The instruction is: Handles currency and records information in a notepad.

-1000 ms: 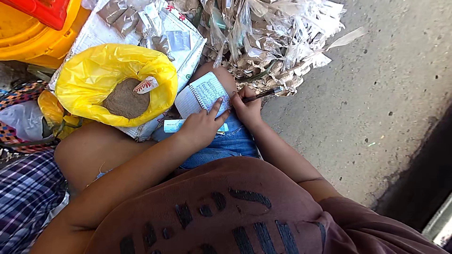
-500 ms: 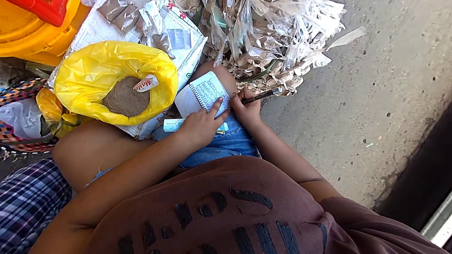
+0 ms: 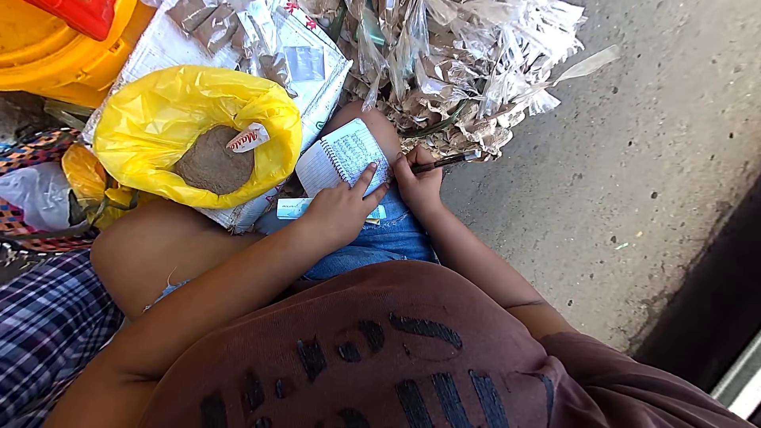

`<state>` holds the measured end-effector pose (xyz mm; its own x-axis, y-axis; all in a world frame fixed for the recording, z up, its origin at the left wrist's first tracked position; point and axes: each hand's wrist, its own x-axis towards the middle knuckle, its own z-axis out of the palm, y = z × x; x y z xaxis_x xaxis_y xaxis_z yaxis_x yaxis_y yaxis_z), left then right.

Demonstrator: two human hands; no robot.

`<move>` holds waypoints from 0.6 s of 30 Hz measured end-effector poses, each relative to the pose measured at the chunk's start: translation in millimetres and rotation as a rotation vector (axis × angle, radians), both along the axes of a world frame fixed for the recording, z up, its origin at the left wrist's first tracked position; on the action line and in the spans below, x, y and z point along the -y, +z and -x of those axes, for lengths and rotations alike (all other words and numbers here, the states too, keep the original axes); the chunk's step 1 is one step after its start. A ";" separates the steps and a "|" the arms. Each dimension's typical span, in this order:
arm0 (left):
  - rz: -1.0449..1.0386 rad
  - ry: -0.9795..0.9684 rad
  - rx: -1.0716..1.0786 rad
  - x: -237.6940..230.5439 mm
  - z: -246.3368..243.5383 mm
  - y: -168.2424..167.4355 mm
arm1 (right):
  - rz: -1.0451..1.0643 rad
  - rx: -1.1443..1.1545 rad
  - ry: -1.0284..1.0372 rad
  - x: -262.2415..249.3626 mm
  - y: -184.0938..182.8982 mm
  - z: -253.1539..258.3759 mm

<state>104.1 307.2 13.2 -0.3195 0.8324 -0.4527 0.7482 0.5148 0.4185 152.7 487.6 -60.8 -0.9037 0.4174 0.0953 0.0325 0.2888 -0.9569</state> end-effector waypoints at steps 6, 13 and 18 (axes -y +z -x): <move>0.019 -0.001 0.012 -1.0 1.0 1.8 | 0.039 0.003 -0.024 0.1 0.9 -0.1; 0.020 0.005 0.014 -2.1 0.9 1.4 | -0.025 -0.009 -0.006 0.5 -1.0 0.2; 0.022 0.005 0.018 -2.0 0.6 1.4 | 0.041 -0.003 -0.038 0.2 -0.7 -0.2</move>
<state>103.6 309.3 14.6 -0.3153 0.8205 -0.4768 0.7381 0.5278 0.4203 152.9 487.4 -61.5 -0.8868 0.4552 0.0805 0.0396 0.2481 -0.9679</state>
